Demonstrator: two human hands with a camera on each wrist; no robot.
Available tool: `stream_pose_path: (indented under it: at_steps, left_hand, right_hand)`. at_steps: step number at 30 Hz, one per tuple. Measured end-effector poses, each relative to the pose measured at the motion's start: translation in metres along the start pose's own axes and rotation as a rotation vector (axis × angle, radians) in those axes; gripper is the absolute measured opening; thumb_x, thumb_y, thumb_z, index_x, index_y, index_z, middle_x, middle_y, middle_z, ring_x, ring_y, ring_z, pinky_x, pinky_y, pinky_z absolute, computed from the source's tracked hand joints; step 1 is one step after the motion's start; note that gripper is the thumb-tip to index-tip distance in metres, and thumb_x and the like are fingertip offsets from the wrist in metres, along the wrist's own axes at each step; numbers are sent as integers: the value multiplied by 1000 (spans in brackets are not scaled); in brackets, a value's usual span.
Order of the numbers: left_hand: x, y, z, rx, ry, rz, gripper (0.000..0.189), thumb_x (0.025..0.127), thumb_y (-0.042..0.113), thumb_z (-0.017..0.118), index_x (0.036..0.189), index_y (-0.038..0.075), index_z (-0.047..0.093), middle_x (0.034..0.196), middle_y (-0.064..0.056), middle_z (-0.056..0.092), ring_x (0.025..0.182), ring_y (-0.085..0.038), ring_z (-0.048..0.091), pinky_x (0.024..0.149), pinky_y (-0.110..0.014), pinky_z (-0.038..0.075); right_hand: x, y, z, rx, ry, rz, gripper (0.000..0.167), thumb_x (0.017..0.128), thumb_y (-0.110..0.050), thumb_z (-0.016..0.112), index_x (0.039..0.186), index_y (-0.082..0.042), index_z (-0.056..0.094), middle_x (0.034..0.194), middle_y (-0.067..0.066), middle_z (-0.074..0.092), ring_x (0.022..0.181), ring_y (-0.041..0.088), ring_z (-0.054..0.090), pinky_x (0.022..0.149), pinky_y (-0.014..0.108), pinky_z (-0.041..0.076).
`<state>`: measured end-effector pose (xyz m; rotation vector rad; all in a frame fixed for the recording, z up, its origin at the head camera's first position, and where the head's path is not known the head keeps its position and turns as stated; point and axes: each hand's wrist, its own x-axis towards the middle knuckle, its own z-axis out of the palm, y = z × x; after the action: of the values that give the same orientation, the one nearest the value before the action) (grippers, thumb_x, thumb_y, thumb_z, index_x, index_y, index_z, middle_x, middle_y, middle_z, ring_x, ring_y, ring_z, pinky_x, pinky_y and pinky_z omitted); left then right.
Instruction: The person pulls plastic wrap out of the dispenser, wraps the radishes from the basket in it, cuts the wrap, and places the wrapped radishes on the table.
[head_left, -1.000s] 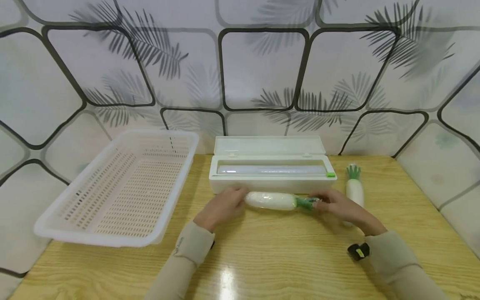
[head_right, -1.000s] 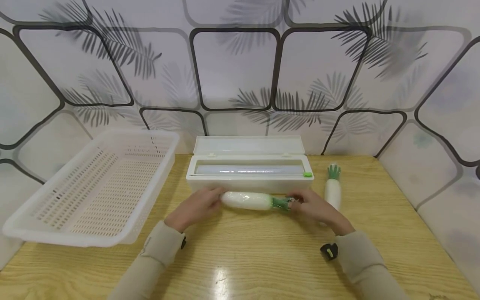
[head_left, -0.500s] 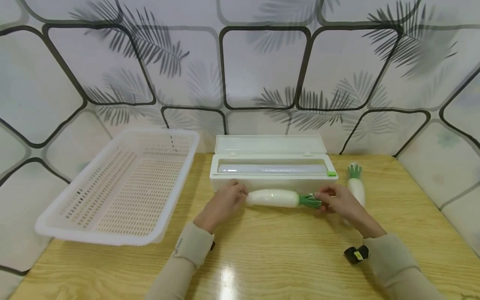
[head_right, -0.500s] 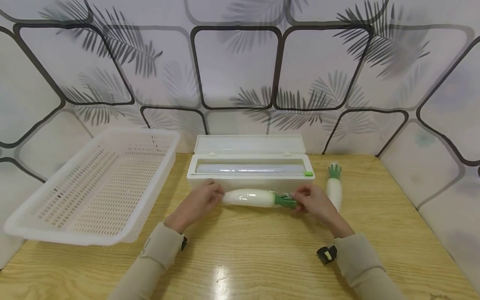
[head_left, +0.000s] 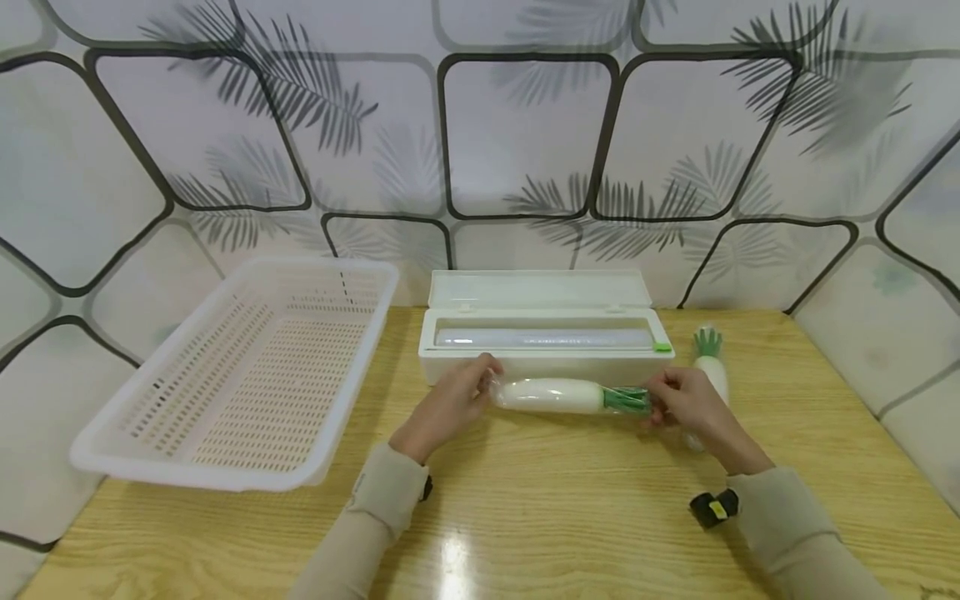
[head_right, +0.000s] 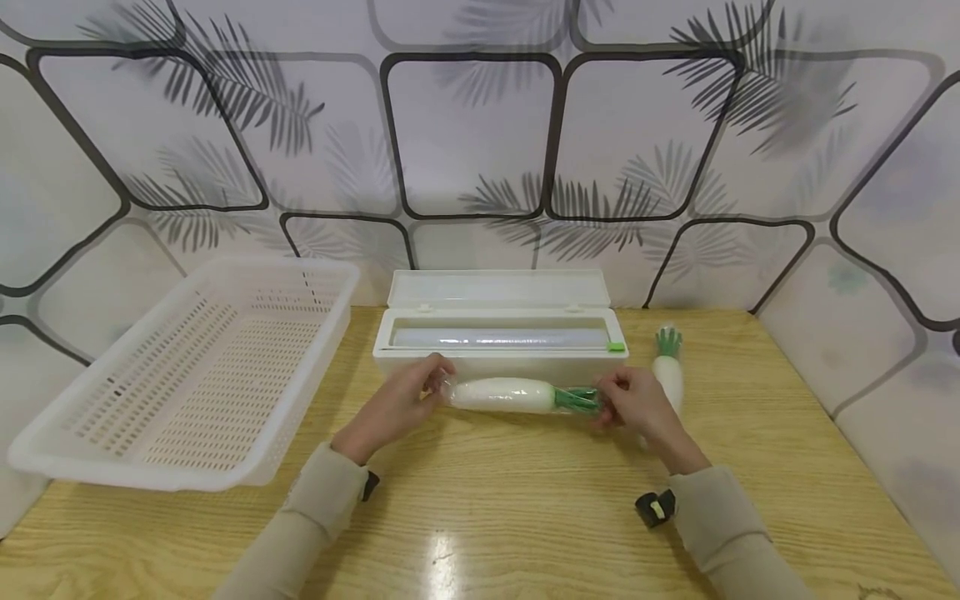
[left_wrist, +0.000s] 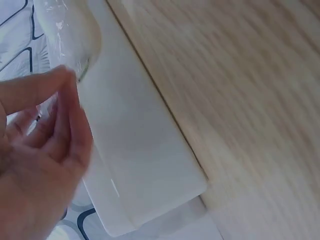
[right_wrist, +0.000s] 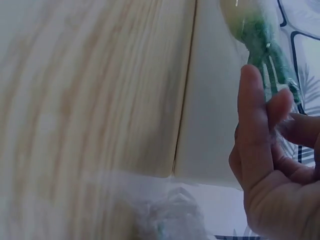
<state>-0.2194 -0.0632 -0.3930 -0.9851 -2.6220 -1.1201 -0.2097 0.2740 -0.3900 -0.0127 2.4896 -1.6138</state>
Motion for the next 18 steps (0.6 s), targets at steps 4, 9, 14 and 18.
stream_pose_path:
  at_steps: [4,9,14,18]
  left_hand:
    - [1,1,1,3,47,-76,15,94,-8,65,108,-1,65,95,-11,70,84,-23,68,73,-33,57]
    - [2,0,2,-54,55,-137,19,97,-10,59,115,-2,58,90,-9,66,77,-23,66,65,-28,55]
    - [5,4,5,-171,93,-221,19,100,-8,56,116,-9,65,93,-17,68,71,-21,66,58,-24,53]
    - [7,8,9,-226,50,-287,26,94,3,71,117,-9,69,100,-18,72,71,-14,60,58,-21,49]
  right_hand:
    - [-1,-1,-1,42,-36,-9,28,107,-14,52,98,11,61,76,6,61,70,12,63,71,31,61]
    - [-4,1,-1,33,-75,-52,40,103,-11,59,125,22,52,93,6,66,78,12,67,76,30,60]
    - [-5,2,2,43,-45,-105,34,101,0,58,122,26,49,92,9,66,76,11,69,73,29,60]
    - [-7,3,4,63,26,-136,29,100,6,57,118,27,51,91,10,67,76,9,69,73,27,60]
